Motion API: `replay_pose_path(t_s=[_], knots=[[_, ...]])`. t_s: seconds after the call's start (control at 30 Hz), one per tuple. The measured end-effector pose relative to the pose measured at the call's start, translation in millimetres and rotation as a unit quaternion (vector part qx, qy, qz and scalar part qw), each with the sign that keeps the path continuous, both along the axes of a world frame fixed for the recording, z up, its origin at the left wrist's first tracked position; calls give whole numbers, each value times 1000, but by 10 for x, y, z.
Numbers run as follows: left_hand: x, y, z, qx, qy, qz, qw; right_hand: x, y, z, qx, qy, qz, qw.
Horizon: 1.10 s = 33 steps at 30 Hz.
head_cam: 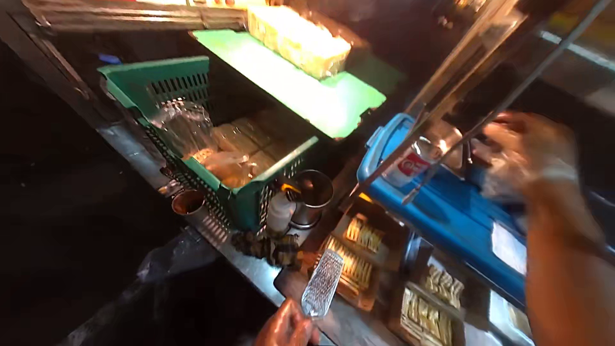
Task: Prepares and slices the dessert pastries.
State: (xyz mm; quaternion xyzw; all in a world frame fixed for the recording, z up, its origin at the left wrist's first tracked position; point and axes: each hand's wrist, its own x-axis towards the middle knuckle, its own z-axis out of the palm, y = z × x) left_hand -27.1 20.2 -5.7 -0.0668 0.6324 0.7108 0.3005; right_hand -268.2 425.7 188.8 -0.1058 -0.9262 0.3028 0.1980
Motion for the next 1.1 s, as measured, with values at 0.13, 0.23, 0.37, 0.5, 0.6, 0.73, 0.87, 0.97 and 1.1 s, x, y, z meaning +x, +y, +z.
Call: replay_pose_path(t_s=[0.13, 0.23, 0.37, 0.5, 0.6, 0.73, 0.87, 0.97, 1.1], knots=[[-227, 298, -116, 13, -82, -65, 994, 1765, -863, -1111, -204, 35, 80, 975], [-422, 634, -308, -30, -116, -88, 989, 2137, -1624, -2283, -268, -15, 13, 963], [-607, 884, -515, -85, -130, -104, 982, 1993, -1787, -2960, -177, -26, 5, 984], [-636, 902, -580, -195, -64, -181, 962, 1853, -1782, -3086, -91, -95, 4, 991], [-610, 854, -514, -235, -29, -212, 948, 1954, -1895, -3061, -131, -73, -2, 989], [-628, 787, -348, -284, 7, -267, 921, 2010, -1959, -3184, -177, -22, -3, 984], [-722, 738, -343, -286, 4, -291, 913, 1865, -1996, -3133, -195, -77, -40, 977], [-755, 686, -347, -279, 23, -288, 916, 1922, -2054, -3137, -223, -17, -8, 975], [-864, 694, -370, -282, 8, -304, 910, 1714, -1992, -3160, -132, -116, -33, 984]])
